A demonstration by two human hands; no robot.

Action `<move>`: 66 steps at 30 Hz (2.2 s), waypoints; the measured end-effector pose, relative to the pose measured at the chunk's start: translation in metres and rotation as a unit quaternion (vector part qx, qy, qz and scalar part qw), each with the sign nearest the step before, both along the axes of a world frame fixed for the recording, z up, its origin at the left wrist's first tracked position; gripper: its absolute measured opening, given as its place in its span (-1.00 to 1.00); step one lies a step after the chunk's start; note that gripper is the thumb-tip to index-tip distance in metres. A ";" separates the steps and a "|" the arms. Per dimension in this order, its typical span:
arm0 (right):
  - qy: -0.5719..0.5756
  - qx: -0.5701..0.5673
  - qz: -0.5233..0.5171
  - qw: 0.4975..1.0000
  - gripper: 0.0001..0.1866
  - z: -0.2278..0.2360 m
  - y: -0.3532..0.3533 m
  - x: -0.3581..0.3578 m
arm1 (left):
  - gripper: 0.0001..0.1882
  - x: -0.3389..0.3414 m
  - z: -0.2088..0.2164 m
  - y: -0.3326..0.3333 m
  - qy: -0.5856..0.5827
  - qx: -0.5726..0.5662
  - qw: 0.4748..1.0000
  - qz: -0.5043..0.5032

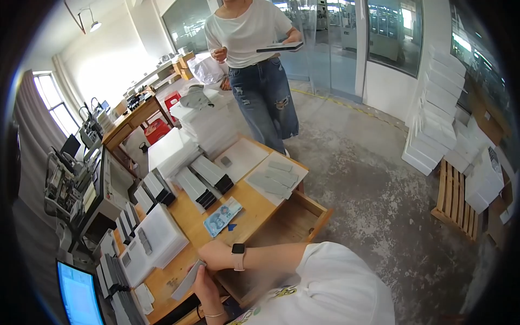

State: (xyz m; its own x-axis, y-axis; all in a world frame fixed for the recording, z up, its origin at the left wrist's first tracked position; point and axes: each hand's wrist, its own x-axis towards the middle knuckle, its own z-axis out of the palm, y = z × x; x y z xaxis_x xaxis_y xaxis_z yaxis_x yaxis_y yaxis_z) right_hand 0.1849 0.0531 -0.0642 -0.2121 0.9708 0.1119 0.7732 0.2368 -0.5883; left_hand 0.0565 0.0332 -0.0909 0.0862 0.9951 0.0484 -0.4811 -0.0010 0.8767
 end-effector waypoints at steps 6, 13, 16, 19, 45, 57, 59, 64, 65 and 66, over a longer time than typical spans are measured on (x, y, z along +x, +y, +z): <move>-0.017 0.011 -0.029 0.999 -0.77 0.002 -0.003 -0.005 | -0.78 -0.004 0.001 0.000 -0.004 -0.024 1.000 -0.007; -0.003 -0.012 -0.024 1.000 -0.80 0.000 -0.002 -0.003 | -0.79 -0.005 0.003 0.002 -0.004 -0.017 1.000 -0.022; 0.006 0.003 -0.024 1.000 -0.81 0.001 -0.005 -0.002 | -0.79 -0.006 -0.001 0.004 0.002 -0.006 1.000 -0.026; 0.017 0.025 -0.030 0.999 -0.82 -0.003 -0.005 -0.002 | -0.79 -0.007 0.003 0.003 -0.009 -0.015 0.999 -0.042; 0.024 0.033 0.048 0.998 -0.70 -0.004 0.006 -0.088 | -0.78 -0.076 0.007 -0.005 0.042 0.021 0.993 0.112; 0.019 0.042 0.048 0.998 -0.71 0.002 0.002 -0.084 | -0.79 -0.083 -0.003 -0.001 0.045 0.029 0.995 0.080; 0.003 0.039 0.035 0.999 -0.70 0.002 0.003 -0.085 | -0.77 -0.083 -0.005 0.000 0.041 0.025 0.996 0.073; 0.008 0.035 0.034 0.999 -0.78 0.003 0.003 -0.079 | -0.77 -0.081 0.003 -0.004 0.020 0.017 0.996 0.090; -0.005 0.044 0.030 0.999 -0.80 0.002 0.003 -0.077 | -0.77 -0.080 0.000 -0.001 0.011 0.027 0.995 0.092; -0.004 0.044 0.022 0.999 -0.80 0.003 0.003 -0.074 | -0.76 -0.080 0.001 -0.003 0.014 0.019 0.996 0.087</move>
State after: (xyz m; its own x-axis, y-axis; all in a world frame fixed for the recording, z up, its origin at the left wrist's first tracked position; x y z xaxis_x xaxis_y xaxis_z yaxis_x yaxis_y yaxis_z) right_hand 0.1106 0.0558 -0.0616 -0.2562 0.9470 0.1937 0.7652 0.3211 -0.5580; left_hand -0.0234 0.0306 -0.0903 -0.0849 0.9927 0.0861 -0.4459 -0.1151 0.8877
